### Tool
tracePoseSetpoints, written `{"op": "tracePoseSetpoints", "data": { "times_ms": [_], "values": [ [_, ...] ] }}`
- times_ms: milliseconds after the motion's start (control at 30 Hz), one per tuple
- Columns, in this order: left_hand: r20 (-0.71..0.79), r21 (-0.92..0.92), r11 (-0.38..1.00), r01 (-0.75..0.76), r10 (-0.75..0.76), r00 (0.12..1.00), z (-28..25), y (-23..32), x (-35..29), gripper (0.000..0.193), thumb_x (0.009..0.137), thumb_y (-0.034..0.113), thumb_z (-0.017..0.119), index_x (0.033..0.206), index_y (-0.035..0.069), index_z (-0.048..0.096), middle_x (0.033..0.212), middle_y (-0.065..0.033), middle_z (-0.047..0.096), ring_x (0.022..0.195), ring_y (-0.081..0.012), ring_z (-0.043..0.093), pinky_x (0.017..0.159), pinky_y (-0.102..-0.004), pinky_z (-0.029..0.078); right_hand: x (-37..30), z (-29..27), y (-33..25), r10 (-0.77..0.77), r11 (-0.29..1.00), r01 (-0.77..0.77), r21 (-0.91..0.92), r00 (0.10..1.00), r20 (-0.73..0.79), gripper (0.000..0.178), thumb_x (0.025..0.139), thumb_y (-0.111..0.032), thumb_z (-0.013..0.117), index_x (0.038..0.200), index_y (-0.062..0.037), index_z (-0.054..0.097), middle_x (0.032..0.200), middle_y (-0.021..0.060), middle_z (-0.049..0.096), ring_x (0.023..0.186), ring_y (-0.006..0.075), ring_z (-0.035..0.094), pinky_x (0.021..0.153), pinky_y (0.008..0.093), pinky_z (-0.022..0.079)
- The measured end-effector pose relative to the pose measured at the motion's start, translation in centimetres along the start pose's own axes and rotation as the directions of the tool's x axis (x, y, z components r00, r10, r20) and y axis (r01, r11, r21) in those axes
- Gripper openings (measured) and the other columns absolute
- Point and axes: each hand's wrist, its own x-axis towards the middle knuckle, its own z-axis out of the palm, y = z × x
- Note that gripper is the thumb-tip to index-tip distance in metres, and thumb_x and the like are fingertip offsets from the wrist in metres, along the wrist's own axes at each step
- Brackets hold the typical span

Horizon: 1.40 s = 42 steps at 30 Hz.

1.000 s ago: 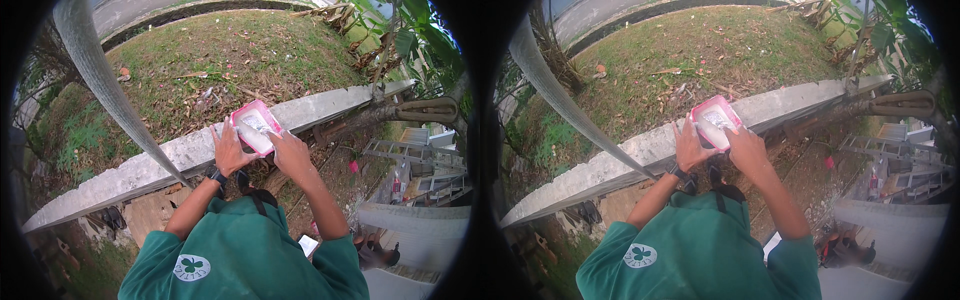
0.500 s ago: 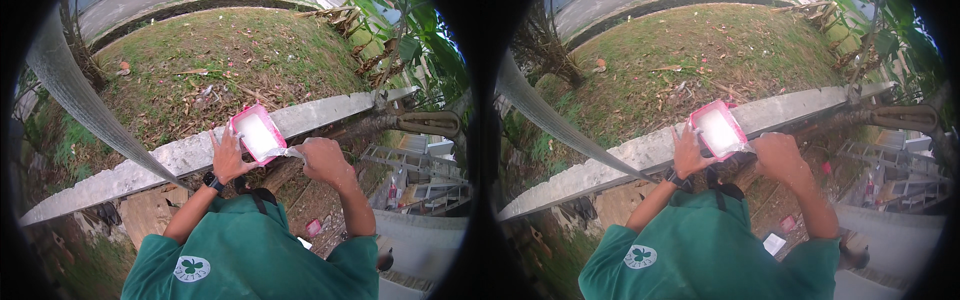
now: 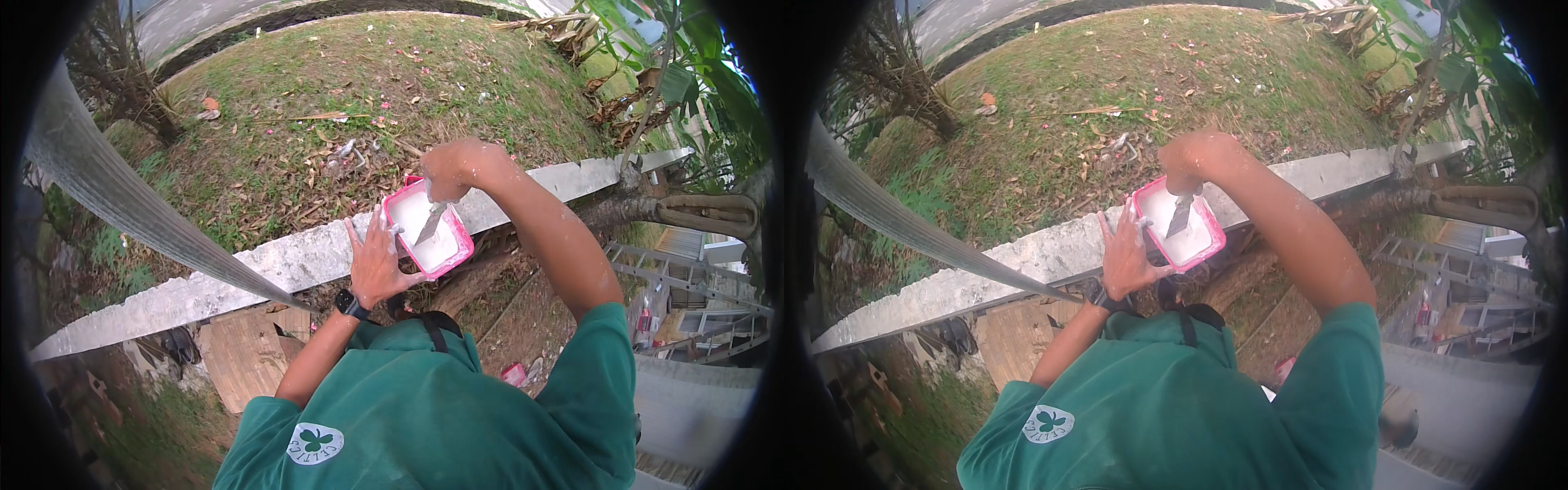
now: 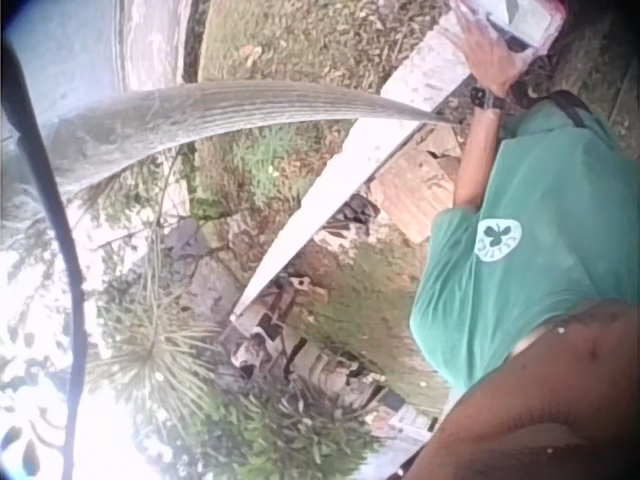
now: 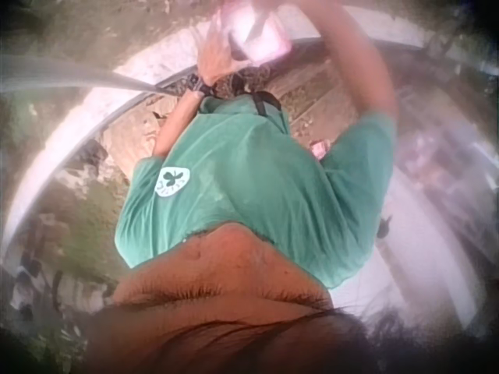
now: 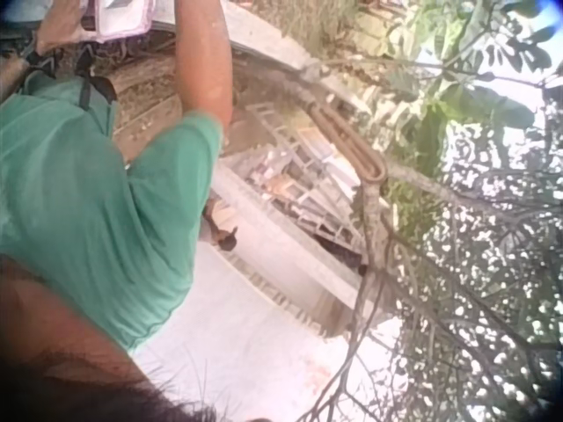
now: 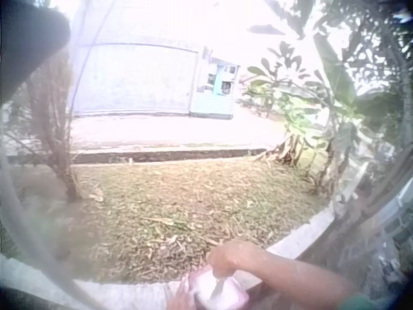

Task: The person mixes white paint in a pink tray using a putty knife, repeatedly scraping and folding the paint. They move between a tiled patio and a grassy area, handling the tray and a paint bucket while another person works nearby.

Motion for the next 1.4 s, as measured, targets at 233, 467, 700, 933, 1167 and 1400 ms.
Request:
{"op": "tracePoseSetpoints", "data": {
  "times_ms": [233, 467, 700, 933, 1167, 1400],
  "values": [
    [0.032, -0.022, 1.0, 0.018, -0.018, 0.999, 0.3, -0.3, 0.0, 0.11, 0.063, 0.076, 0.08, 0.138, 0.0, 0.051, 0.161, -0.0273, 0.037, 0.157, -0.0401, 0.024, 0.118, -0.0801, 0.001, -5.7, 3.4, 1.1, 0.026, 0.999, -0.035, -0.018, 0.932, -0.363, 0.027, 0.079, -0.014, 0.068, 0.104, -0.0074, 0.076, 0.094, 0.0197, 0.075, 0.095, 0.0385, 0.074, 0.081, 0.0504, 0.059],
    [0.027, 0.038, 0.999, -0.002, 0.001, 1.0, 0.5, -0.5, 0.0, 0.108, 0.061, 0.076, 0.082, 0.13, -0.001, 0.054, 0.16, -0.0318, 0.035, 0.158, -0.04, 0.023, 0.118, -0.0802, 0.002, -8.9, 17.9, -3.4, 0.159, 0.978, -0.051, 0.202, 0.809, -0.566, 0.049, 0.088, -0.008, 0.063, 0.137, -0.0163, 0.063, 0.107, 0.0174, 0.064, 0.093, 0.0377, 0.069, 0.073, 0.0494, 0.059],
    [0.105, 0.064, 0.997, 0.031, -0.038, 0.994, 0.3, 0.0, 0.1, 0.111, 0.062, 0.08, 0.077, 0.132, -0.003, 0.056, 0.164, -0.0309, 0.028, 0.159, -0.0381, 0.019, 0.12, -0.0783, 0.002, -14.2, 22.8, -5.6, 0.284, 0.919, -0.104, 0.381, 0.843, -0.457, 0.061, 0.085, -0.004, 0.065, 0.144, -0.015, 0.057, 0.111, 0.0191, 0.057, 0.096, 0.0393, 0.065, 0.073, 0.0511, 0.057],
    [0.068, 0.061, 0.998, 0.008, -0.012, 0.998, 0.1, 0.0, 0.2, 0.111, 0.064, 0.079, 0.078, 0.135, -0.003, 0.051, 0.166, -0.0317, 0.023, 0.159, -0.0396, 0.02, 0.12, -0.0772, 0.001, -12.3, 21.5, -5.2, 0.347, 0.904, -0.141, 0.404, 0.794, -0.499, 0.06, 0.089, -0.009, 0.064, 0.147, -0.0131, 0.054, 0.104, 0.0201, 0.06, 0.082, 0.0383, 0.069, 0.065, 0.0495, 0.058],
    [0.014, 0.021, 1.0, 0.005, -0.006, 1.0, 0.2, 0.1, 0.0, 0.107, 0.065, 0.079, 0.078, 0.131, -0.001, 0.05, 0.166, -0.0326, 0.025, 0.158, -0.0408, 0.023, 0.118, -0.0791, 0.001, -13.3, 19.3, -8.7, 0.411, 0.896, -0.255, 0.364, 0.786, -0.461, 0.05, 0.09, -0.021, 0.068, 0.139, -0.0142, 0.063, 0.079, 0.0141, 0.065, 0.061, 0.0359, 0.068, 0.057, 0.051, 0.054],
    [-0.02, 0.038, 0.998, -0.042, 0.042, 0.999, 0.2, -0.1, 0.0, 0.106, 0.069, 0.081, 0.074, 0.132, -0.001, 0.05, 0.165, -0.0336, 0.025, 0.158, -0.0418, 0.022, 0.117, -0.0797, 0.001, -10.1, 14.8, -9.1, 0.437, 0.898, -0.367, 0.242, 0.804, -0.404, 0.018, 0.086, -0.02, 0.071, 0.103, -0.0133, 0.072, 0.075, 0.0091, 0.074, 0.073, 0.0285, 0.076, 0.06, 0.0421, 0.058]
  ]
}}
